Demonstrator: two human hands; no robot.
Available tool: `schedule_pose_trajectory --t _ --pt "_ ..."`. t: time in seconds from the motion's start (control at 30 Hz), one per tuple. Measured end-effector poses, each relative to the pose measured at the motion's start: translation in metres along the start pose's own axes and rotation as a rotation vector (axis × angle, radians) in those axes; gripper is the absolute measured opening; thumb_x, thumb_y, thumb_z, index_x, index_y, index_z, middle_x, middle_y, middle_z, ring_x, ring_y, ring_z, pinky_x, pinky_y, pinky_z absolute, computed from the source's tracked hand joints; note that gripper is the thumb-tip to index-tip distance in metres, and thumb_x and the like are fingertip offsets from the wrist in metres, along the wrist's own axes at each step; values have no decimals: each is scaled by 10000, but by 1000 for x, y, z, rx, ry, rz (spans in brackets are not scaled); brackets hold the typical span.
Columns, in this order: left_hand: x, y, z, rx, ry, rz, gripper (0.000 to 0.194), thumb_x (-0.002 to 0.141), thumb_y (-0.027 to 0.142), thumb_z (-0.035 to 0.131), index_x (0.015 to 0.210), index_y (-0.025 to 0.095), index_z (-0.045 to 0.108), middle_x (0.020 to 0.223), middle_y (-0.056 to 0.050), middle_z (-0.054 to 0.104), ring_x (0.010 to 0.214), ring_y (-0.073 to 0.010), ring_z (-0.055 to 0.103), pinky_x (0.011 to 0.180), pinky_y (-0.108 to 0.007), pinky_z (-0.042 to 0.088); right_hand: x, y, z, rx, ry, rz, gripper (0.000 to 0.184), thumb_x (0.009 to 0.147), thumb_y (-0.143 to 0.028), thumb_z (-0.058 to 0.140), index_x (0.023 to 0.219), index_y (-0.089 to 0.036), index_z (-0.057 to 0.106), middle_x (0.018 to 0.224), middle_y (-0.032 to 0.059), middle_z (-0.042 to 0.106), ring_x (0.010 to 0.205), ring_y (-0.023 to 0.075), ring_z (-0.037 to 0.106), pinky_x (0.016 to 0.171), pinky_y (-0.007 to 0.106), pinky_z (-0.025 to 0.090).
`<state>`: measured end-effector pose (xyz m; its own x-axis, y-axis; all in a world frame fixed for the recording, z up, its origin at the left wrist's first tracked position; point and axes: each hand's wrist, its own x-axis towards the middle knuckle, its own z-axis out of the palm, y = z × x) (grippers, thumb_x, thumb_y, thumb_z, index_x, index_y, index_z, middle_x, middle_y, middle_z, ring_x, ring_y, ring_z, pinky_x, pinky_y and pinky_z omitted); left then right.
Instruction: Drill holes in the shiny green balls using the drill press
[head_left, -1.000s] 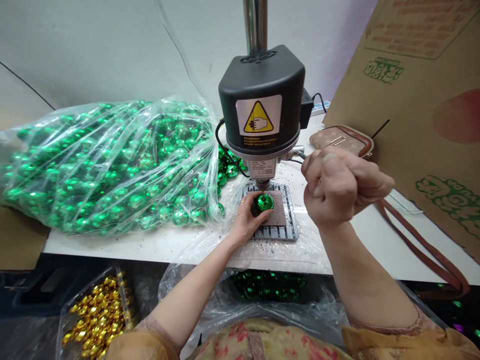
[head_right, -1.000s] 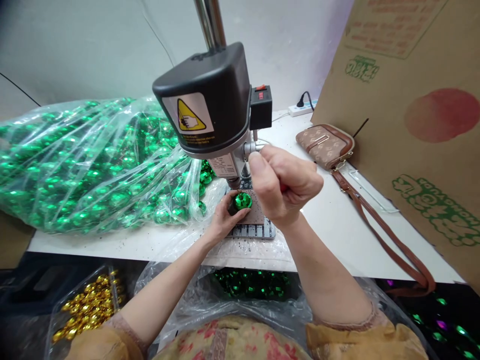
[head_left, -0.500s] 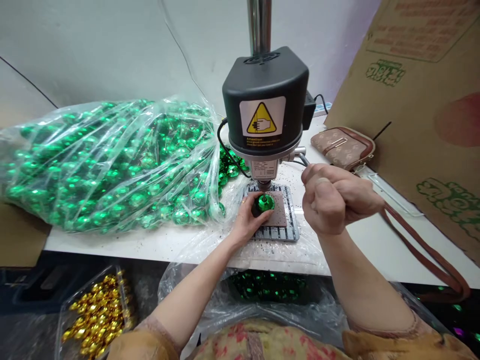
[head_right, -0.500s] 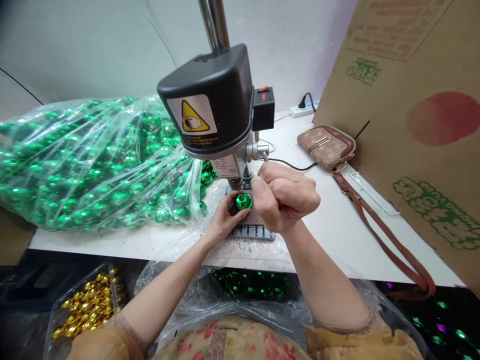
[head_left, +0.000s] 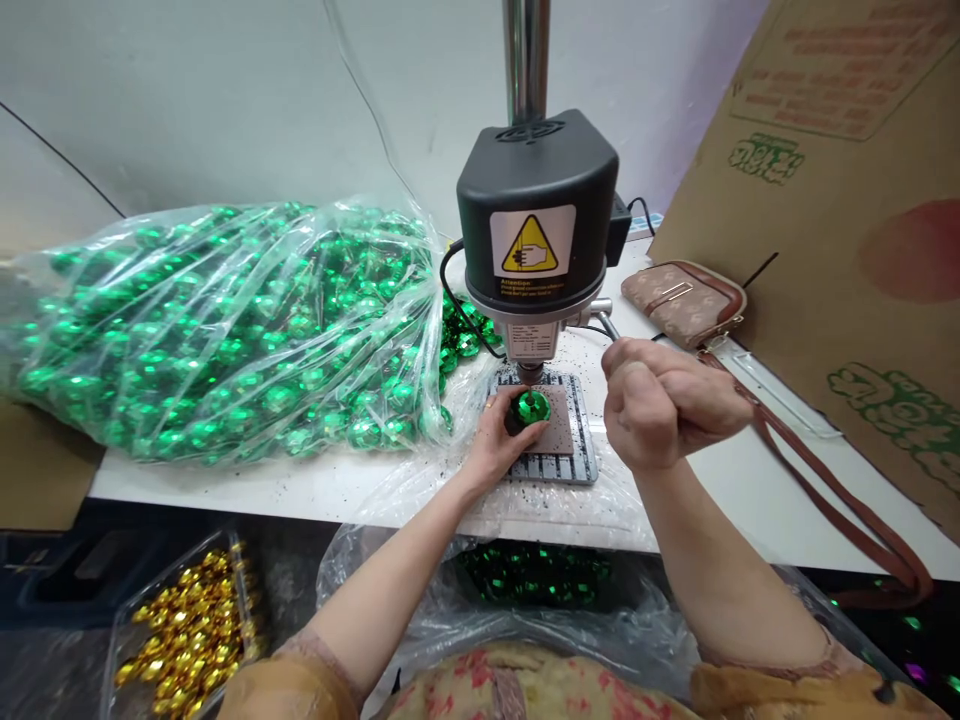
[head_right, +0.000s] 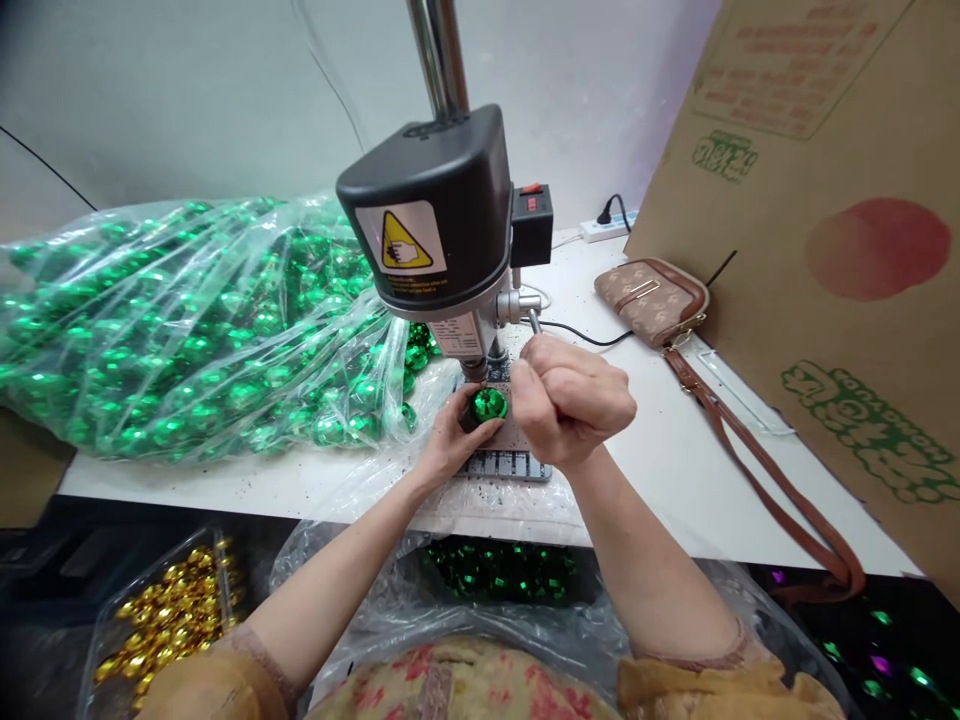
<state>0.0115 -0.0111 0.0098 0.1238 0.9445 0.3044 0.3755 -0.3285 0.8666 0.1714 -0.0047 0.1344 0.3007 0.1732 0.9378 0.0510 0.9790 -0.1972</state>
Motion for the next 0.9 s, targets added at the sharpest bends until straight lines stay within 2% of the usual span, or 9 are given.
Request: schedule_pose_trajectory --t 0.1,0.27,0.37,0.5,0.57,0.63,0.73,0.8,0.9 --pt "1 -1 3 -27 9 -35 498 825 310 811 1270 220 608 1248 -96 706 1173 -281 659 1037 -453 519 25 -7 11 -12 106 200 513 902 -168 635 509 -189 307 457 -69 277 396 49 256 431 295 183" --pt "-4 8 5 -61 146 -77 470 815 344 811 1210 207 596 1158 -87 714 1081 -250 692 959 -415 552 71 -7 24 63 113 437 460 877 -172 656 479 -227 434 402 -80 338 373 68 324 413 296 247" --pt "-30 23 -3 91 192 47 411 827 406 806 1137 211 619 1052 -69 714 978 -237 696 853 -379 554 78 -5 24 92 110 485 457 881 -163 643 486 -219 421 404 -82 371 373 50 320 422 279 235" --pt "-90 39 -15 230 -121 460 463 860 496 779 1182 208 611 978 -66 720 882 -217 681 777 -348 537 74 -5 23 72 100 460 461 906 -192 631 513 -210 390 433 -83 383 397 32 327 449 261 238" --pt "-115 39 -20 343 -266 635 521 864 552 765 1204 188 609 975 -85 726 912 -243 677 830 -386 543 72 -6 24 58 95 453 467 917 -202 622 520 -208 376 438 -83 379 405 29 325 463 261 240" --pt "-125 34 -25 435 -304 737 560 877 580 743 1233 171 605 1039 -119 736 1010 -287 676 925 -442 540 71 -7 24 45 93 446 463 928 -202 606 526 -208 377 441 -83 376 407 32 323 467 269 238" --pt "-99 20 -39 454 -179 686 352 982 406 643 1251 185 588 1113 -125 738 1104 -280 673 986 -440 535 71 -8 24 29 98 437 459 942 -211 594 534 -208 384 454 -81 365 416 35 330 470 277 239" --pt "-55 11 -50 460 -29 510 208 1013 209 533 1212 214 596 1071 -92 737 1063 -240 687 954 -400 546 71 -7 24 23 102 431 459 945 -213 592 535 -207 387 457 -80 353 420 34 333 474 274 249" --pt "29 -1 -65 562 150 114 235 978 136 508 1170 196 628 1128 -126 715 1068 -273 683 965 -433 545 71 -6 24 25 107 425 456 946 -197 587 535 -209 389 448 -81 353 413 38 321 471 275 247"
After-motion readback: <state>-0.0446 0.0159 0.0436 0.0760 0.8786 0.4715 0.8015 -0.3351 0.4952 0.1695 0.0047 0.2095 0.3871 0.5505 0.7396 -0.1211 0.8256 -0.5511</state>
